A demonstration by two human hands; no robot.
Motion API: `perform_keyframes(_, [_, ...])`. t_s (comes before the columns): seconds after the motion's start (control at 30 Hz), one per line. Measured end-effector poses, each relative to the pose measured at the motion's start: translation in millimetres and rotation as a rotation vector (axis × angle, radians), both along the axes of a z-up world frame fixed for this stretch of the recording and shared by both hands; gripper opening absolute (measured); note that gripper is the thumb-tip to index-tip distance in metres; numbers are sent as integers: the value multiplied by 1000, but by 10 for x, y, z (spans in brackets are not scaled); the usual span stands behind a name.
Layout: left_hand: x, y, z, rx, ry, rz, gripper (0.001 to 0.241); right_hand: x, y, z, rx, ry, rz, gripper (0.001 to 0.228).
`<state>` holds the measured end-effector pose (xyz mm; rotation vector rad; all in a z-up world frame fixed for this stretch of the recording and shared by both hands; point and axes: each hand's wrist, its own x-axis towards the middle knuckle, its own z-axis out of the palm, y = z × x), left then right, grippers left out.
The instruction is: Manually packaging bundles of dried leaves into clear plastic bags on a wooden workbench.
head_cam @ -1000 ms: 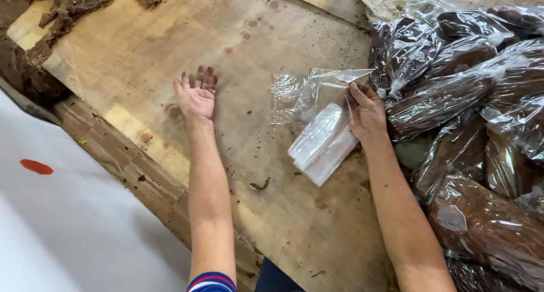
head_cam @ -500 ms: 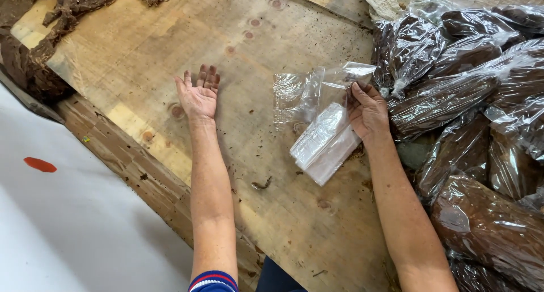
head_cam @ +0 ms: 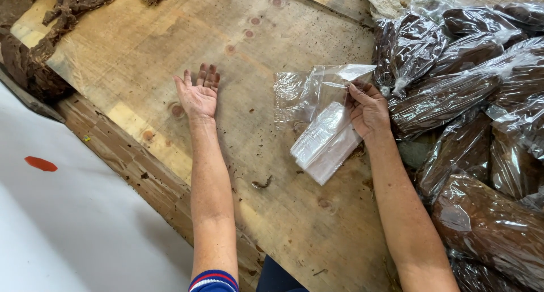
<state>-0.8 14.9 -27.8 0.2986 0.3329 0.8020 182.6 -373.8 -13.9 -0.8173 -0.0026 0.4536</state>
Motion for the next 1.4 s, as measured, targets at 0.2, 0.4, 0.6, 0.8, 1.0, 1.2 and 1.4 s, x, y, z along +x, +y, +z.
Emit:
perform_keyframes(0.2, [3, -13, 5, 6, 5, 0, 89, -20, -7, 37, -14, 7, 0, 13])
perform_keyframes(0.4, [5, -24, 26, 8, 4, 2, 89, 25, -17, -21, -14, -3, -1, 12])
perform_keyframes(0.6, [-5, -20, 21, -13, -1, 4, 87, -50, -40, 78, -20, 17, 11, 9])
perform_keyframes(0.8, [47, 22, -6, -6, 28, 19, 88, 71, -35, -94, -30, 11, 9, 9])
perform_keyframes(1.0, [399, 906, -665, 149, 302, 244, 34, 231, -56, -316, -64, -25, 22, 7])
perform_keyframes(1.2, [220, 1669, -695, 1180, 1051, 742, 48, 33, -63, 37, -67, 93, 26, 11])
perform_keyframes(1.4, [102, 2204, -469, 1632, 1476, 725, 83, 198, -89, -350, -62, 45, -30, 20])
